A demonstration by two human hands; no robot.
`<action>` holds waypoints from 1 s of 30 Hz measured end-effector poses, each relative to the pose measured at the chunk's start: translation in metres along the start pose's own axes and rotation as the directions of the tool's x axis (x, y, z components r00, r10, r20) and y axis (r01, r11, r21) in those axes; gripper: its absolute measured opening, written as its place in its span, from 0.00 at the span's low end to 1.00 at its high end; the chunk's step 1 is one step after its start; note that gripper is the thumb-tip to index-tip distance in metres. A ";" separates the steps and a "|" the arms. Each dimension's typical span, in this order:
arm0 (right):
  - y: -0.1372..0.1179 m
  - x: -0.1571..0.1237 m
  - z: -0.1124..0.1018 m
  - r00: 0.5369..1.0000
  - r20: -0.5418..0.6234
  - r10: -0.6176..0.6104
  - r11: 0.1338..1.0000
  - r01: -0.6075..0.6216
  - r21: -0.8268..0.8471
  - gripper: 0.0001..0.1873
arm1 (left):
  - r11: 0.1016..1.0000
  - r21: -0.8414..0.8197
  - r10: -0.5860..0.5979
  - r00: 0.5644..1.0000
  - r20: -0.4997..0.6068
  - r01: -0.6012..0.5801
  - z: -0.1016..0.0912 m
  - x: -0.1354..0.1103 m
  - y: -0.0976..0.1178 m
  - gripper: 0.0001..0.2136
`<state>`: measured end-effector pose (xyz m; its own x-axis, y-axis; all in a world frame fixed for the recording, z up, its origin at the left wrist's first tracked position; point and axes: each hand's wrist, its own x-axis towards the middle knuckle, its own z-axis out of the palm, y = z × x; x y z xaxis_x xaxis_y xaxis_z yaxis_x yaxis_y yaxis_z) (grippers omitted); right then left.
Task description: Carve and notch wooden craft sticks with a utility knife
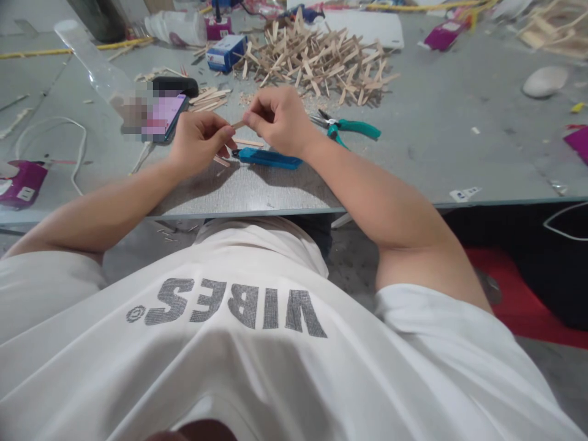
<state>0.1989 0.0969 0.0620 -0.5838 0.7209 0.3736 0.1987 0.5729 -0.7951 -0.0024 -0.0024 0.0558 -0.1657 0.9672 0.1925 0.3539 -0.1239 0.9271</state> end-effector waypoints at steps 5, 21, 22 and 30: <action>0.001 -0.002 0.001 0.999 0.040 0.005 1.000 -0.004 -0.024 0.28 | 0.999 -0.026 -0.036 0.999 0.025 0.037 0.000 -0.003 0.002 0.12; -0.002 0.001 0.001 0.992 -0.063 -0.111 0.993 0.113 0.035 0.27 | 0.986 0.085 0.139 0.988 0.068 -0.145 -0.019 0.012 0.003 0.09; -0.001 0.001 -0.001 0.991 -0.080 -0.106 0.993 0.110 0.037 0.26 | 0.983 0.102 0.150 0.987 0.059 -0.155 -0.023 0.014 0.003 0.09; 0.009 0.002 0.002 0.978 0.133 -0.162 0.983 0.171 -0.063 0.22 | 0.912 0.294 0.187 0.929 0.321 -0.285 -0.064 0.033 0.005 0.09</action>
<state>0.1980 0.1033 0.0547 -0.7075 0.5605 0.4305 0.1450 0.7113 -0.6878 -0.0650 0.0146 0.0879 0.2074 0.9460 0.2492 0.6408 -0.3239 0.6960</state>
